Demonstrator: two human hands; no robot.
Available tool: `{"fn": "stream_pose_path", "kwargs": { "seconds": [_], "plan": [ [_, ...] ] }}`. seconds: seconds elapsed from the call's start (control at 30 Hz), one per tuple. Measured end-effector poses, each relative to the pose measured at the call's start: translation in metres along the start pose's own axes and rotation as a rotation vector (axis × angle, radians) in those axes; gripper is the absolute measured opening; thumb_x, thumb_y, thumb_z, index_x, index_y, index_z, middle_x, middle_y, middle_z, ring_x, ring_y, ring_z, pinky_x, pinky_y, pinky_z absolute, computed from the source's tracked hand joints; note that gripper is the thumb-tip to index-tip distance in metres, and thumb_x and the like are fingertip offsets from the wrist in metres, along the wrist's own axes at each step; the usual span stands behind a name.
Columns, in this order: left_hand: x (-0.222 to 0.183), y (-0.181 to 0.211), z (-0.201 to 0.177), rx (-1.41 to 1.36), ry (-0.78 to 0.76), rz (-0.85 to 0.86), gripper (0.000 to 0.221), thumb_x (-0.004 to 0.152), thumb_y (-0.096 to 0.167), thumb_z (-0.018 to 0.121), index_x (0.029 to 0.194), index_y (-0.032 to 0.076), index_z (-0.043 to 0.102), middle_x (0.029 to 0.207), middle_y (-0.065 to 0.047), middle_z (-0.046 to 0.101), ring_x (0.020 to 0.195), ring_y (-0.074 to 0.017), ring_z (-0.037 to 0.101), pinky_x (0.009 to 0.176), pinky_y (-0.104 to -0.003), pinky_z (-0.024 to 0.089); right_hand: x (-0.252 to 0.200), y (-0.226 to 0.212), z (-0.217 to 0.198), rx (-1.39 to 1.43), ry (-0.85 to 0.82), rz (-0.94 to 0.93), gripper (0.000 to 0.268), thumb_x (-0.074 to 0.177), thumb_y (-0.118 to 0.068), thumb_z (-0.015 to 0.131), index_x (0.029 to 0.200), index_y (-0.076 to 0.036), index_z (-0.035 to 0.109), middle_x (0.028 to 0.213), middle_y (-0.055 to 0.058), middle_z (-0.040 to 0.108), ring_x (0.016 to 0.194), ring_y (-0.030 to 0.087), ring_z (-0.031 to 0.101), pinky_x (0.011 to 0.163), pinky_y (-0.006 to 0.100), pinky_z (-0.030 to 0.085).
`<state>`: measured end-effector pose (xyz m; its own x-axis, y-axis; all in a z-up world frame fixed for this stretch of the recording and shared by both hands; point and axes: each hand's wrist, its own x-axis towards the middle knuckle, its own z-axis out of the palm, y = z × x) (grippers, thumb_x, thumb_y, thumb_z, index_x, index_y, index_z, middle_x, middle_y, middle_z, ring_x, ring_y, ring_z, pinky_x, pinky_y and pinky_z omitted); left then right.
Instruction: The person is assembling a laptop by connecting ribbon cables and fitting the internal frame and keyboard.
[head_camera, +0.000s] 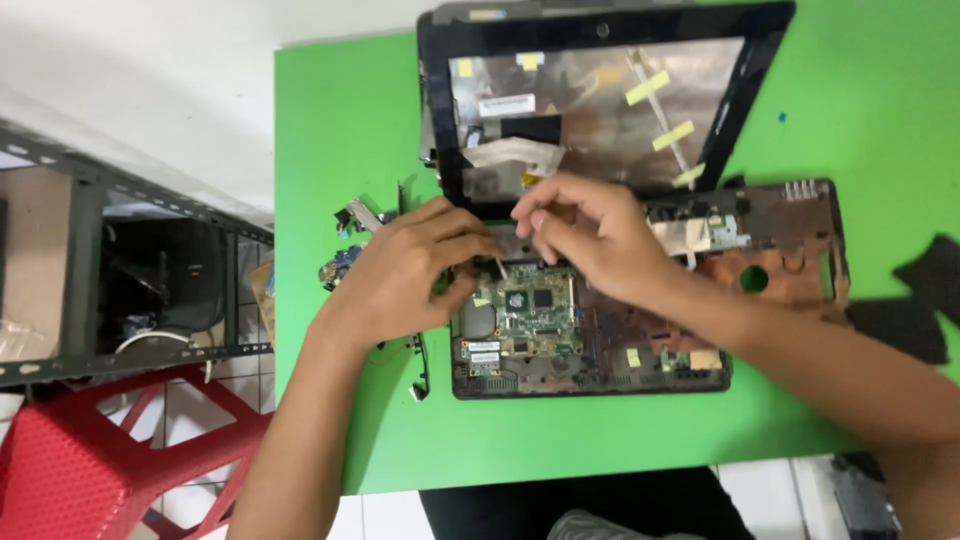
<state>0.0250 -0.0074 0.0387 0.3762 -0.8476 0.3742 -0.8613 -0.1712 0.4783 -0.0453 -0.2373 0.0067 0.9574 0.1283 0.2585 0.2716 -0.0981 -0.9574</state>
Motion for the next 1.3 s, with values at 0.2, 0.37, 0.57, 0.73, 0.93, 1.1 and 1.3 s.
{"fn": "stream_pose_path", "kwargs": {
  "seconds": [0.2,0.37,0.57,0.73,0.93,1.1,1.3],
  "plan": [
    [-0.002,0.000,0.015,0.099,0.037,0.083,0.011,0.086,0.010,0.067,0.094,0.011,0.076,0.098,-0.005,0.072,0.092,-0.0282,0.064,0.080,-0.037,0.055,-0.010,-0.049,-0.021,-0.434,-0.317,-0.081,0.016,0.098,0.000,0.056,0.107,-0.002,0.069,0.088,0.013,0.071,0.082,0.023,0.068,0.069,0.035,0.053],
    [-0.004,0.010,0.035,0.011,-0.029,0.116,0.011,0.081,0.018,0.080,0.090,0.012,0.078,0.090,-0.007,0.072,0.089,-0.0294,0.065,0.079,-0.040,0.054,-0.052,-0.031,-0.041,-0.844,-0.360,-0.249,0.019,0.098,-0.008,0.061,0.110,0.001,0.073,0.106,0.021,0.071,0.106,0.034,0.066,0.094,0.049,0.052],
    [0.000,0.027,0.044,0.050,-0.083,0.166,0.014,0.081,0.026,0.085,0.085,0.015,0.077,0.085,-0.001,0.068,0.088,-0.0236,0.061,0.084,-0.037,0.046,-0.068,0.010,-0.081,-0.835,-0.006,-0.441,0.016,0.098,-0.014,0.070,0.111,-0.006,0.074,0.114,0.012,0.071,0.102,0.032,0.066,0.090,0.045,0.053],
    [-0.001,0.025,0.055,0.036,-0.116,0.157,0.011,0.086,0.026,0.083,0.083,0.017,0.078,0.082,0.001,0.067,0.087,-0.0193,0.059,0.086,-0.034,0.044,-0.065,0.005,-0.083,-0.812,0.022,-0.414,0.023,0.096,-0.019,0.075,0.115,-0.006,0.075,0.120,0.012,0.070,0.107,0.033,0.064,0.092,0.045,0.053],
    [-0.002,0.026,0.064,0.123,-0.063,0.183,0.015,0.082,0.024,0.081,0.075,0.013,0.074,0.079,-0.001,0.068,0.078,-0.0196,0.061,0.082,-0.034,0.046,-0.064,0.003,-0.080,-0.811,0.026,-0.344,0.022,0.095,-0.016,0.075,0.113,-0.003,0.073,0.115,0.016,0.068,0.107,0.036,0.063,0.092,0.049,0.052],
    [-0.005,0.019,0.075,0.199,-0.031,0.243,0.018,0.083,0.023,0.075,0.074,0.008,0.070,0.076,-0.006,0.065,0.074,-0.0239,0.061,0.077,-0.036,0.050,-0.065,0.008,-0.078,-0.811,0.043,-0.322,0.023,0.096,-0.018,0.076,0.114,-0.004,0.074,0.116,0.015,0.068,0.111,0.036,0.063,0.096,0.049,0.050],
    [0.000,0.025,0.062,0.097,-0.155,0.181,0.014,0.085,0.017,0.074,0.081,0.004,0.071,0.082,-0.008,0.064,0.080,-0.0252,0.061,0.079,-0.037,0.048,-0.064,0.012,-0.081,-0.774,0.038,-0.320,0.021,0.096,-0.019,0.075,0.113,-0.007,0.074,0.116,0.013,0.068,0.109,0.034,0.063,0.095,0.046,0.049]
  ]
}}
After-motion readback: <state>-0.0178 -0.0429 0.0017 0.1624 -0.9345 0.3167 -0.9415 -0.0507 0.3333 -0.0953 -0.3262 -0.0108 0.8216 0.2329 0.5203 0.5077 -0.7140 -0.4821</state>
